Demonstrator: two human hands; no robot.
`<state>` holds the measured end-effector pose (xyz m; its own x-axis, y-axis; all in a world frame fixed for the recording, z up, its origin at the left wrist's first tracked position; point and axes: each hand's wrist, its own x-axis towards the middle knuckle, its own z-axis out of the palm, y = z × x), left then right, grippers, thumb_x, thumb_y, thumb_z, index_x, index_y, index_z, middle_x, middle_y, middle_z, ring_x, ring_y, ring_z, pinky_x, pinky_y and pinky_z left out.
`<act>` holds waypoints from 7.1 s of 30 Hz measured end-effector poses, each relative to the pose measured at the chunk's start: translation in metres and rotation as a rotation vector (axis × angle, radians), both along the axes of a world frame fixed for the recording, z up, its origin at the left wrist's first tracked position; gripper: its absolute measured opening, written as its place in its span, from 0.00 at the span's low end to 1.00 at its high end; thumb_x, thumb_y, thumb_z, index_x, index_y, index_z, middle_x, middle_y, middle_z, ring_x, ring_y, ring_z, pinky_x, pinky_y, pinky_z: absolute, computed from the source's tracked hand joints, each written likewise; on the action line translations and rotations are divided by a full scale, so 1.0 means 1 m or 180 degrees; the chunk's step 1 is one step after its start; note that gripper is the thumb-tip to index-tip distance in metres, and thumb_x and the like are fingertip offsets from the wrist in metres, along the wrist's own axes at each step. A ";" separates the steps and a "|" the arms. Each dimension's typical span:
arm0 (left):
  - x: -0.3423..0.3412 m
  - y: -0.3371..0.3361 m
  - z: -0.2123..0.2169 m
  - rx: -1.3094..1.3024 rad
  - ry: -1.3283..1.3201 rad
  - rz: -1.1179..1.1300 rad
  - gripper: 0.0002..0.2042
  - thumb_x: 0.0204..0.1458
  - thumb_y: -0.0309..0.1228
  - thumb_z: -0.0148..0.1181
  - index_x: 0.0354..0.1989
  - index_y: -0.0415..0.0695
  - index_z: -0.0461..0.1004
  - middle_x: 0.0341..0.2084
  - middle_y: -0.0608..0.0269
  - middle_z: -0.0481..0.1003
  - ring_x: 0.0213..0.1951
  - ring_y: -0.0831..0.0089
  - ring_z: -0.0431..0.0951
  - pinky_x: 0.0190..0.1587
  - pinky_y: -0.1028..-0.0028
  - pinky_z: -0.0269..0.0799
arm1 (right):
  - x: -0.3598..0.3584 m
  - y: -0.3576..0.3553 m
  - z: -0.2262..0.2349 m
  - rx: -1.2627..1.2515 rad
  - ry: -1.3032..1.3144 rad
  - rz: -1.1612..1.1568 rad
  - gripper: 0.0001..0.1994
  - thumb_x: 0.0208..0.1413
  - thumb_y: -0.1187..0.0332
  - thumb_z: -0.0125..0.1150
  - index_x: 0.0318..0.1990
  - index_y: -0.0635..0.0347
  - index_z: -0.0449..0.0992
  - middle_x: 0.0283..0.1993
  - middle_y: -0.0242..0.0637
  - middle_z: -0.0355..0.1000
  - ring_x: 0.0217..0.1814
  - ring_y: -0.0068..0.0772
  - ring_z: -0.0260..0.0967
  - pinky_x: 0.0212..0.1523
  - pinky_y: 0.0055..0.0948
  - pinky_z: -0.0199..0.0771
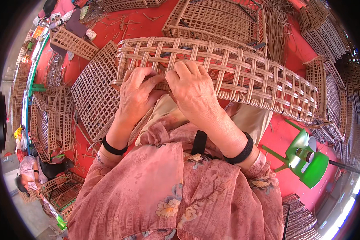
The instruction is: Weaving bamboo strips to create or reinforce a wooden/bamboo frame structure.
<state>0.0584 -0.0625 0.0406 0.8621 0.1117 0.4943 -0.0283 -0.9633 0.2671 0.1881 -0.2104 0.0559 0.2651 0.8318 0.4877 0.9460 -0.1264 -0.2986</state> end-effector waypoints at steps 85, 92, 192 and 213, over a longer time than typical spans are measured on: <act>0.037 -0.147 -0.013 0.0223 -0.0187 -0.1110 0.22 0.41 0.29 0.72 0.48 0.47 0.79 0.36 0.69 0.71 0.40 0.68 0.72 0.47 0.64 0.64 | -0.008 -0.212 -0.038 0.0539 -0.0311 -0.0960 0.16 0.46 0.68 0.64 0.46 0.54 0.76 0.41 0.32 0.68 0.46 0.35 0.68 0.46 0.38 0.68; 0.062 -0.186 -0.013 -0.0001 0.0068 -0.1503 0.23 0.38 0.30 0.75 0.47 0.46 0.79 0.39 0.65 0.72 0.41 0.64 0.73 0.46 0.62 0.66 | 0.010 -0.264 -0.018 -0.0352 -0.0254 -0.1275 0.15 0.43 0.69 0.66 0.42 0.55 0.75 0.41 0.32 0.66 0.44 0.36 0.67 0.47 0.34 0.66; 0.160 -0.315 -0.028 0.0091 -0.0080 -0.2571 0.14 0.48 0.29 0.57 0.43 0.38 0.74 0.38 0.60 0.69 0.40 0.66 0.72 0.41 0.68 0.65 | 0.018 -0.348 -0.077 0.1115 -0.0210 -0.3333 0.15 0.58 0.74 0.60 0.53 0.64 0.76 0.56 0.45 0.73 0.60 0.47 0.70 0.60 0.43 0.70; 0.134 -0.301 0.006 0.0240 0.0243 -0.2708 0.35 0.45 0.26 0.59 0.67 0.36 0.61 0.37 0.58 0.71 0.39 0.64 0.74 0.48 0.64 0.65 | 0.033 -0.347 -0.275 0.3871 0.5659 -0.2487 0.20 0.65 0.62 0.53 0.60 0.64 0.70 0.56 0.43 0.72 0.55 0.39 0.73 0.54 0.42 0.76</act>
